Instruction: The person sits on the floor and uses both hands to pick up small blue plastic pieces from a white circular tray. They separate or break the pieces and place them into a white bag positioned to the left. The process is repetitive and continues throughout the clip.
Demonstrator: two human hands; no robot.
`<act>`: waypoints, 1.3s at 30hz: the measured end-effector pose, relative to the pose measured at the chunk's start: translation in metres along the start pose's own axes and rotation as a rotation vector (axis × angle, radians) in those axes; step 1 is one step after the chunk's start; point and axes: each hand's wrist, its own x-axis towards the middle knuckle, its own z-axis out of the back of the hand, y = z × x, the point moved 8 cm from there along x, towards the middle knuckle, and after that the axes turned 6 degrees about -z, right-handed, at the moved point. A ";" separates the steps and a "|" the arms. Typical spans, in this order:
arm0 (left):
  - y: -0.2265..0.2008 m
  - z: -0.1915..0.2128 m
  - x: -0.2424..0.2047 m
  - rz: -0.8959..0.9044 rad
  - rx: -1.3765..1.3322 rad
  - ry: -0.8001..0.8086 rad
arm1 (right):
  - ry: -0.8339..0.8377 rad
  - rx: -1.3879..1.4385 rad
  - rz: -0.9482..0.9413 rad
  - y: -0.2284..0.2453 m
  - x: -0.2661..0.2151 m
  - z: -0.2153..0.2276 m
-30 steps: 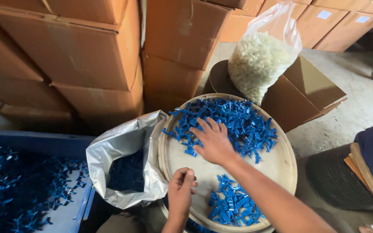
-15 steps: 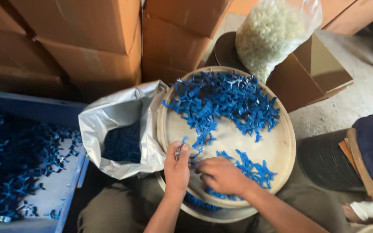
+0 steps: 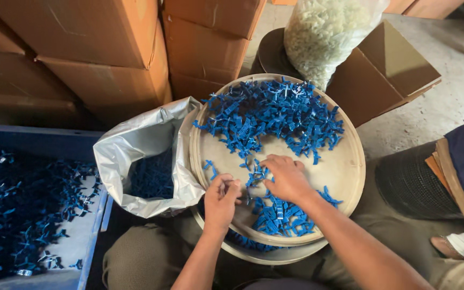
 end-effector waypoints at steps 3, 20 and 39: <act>0.008 -0.010 -0.003 0.054 0.060 0.108 | 0.094 -0.057 -0.176 -0.017 -0.003 -0.014; -0.015 -0.041 -0.033 -0.072 0.448 0.354 | 0.051 0.620 -0.131 0.018 -0.061 0.026; -0.039 -0.072 -0.057 -0.124 1.210 0.741 | -0.203 0.189 0.238 0.038 -0.074 0.082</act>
